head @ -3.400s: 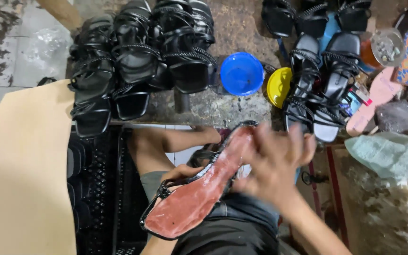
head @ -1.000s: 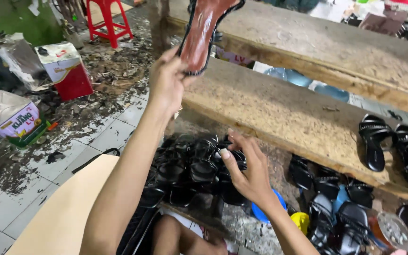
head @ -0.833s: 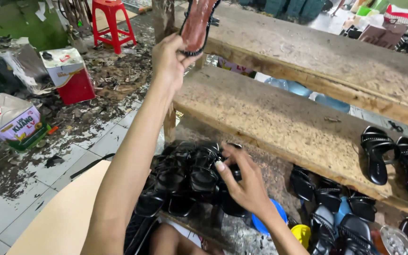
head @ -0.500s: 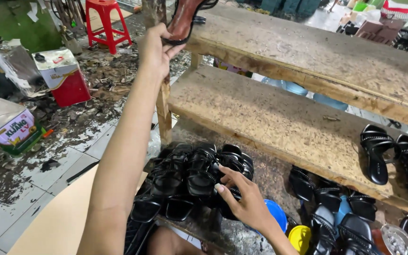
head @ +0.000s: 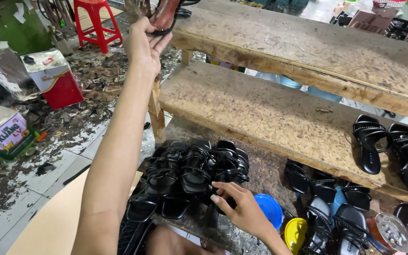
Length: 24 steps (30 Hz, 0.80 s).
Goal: The person is manually assembling sandals by applying adhesive to the soles and attaching the upper straps.
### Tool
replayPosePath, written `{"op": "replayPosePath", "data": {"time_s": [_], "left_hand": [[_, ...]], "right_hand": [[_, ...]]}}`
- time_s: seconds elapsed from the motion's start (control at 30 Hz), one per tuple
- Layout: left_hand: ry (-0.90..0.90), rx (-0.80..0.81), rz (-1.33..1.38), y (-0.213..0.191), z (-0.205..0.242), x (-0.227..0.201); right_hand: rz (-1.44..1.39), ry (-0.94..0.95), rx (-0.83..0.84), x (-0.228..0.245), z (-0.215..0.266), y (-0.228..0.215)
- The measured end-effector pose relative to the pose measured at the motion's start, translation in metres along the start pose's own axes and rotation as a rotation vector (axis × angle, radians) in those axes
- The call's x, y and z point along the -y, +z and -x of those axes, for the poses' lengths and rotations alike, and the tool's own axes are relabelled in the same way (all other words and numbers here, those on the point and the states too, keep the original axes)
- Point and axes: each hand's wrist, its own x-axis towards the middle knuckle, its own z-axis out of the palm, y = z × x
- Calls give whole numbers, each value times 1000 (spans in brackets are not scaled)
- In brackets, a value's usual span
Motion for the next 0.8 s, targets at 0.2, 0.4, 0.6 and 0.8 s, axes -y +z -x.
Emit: {"op": "replayPosePath", "data": {"time_s": [0.2,0.4,0.6,0.8], "left_hand": [[67,30,32,5,-9,1],[26,0,-64,0,-1,-8],[16,63,-138,-9,-1,-4],[17,44,-93,-9,1,-5]], "right_hand": [[43,62,66,-5,3,1],[12,73,112,-7,7,4],[15,109,142,-7,15,7],[-8,150,167,-10,20,9]]}}
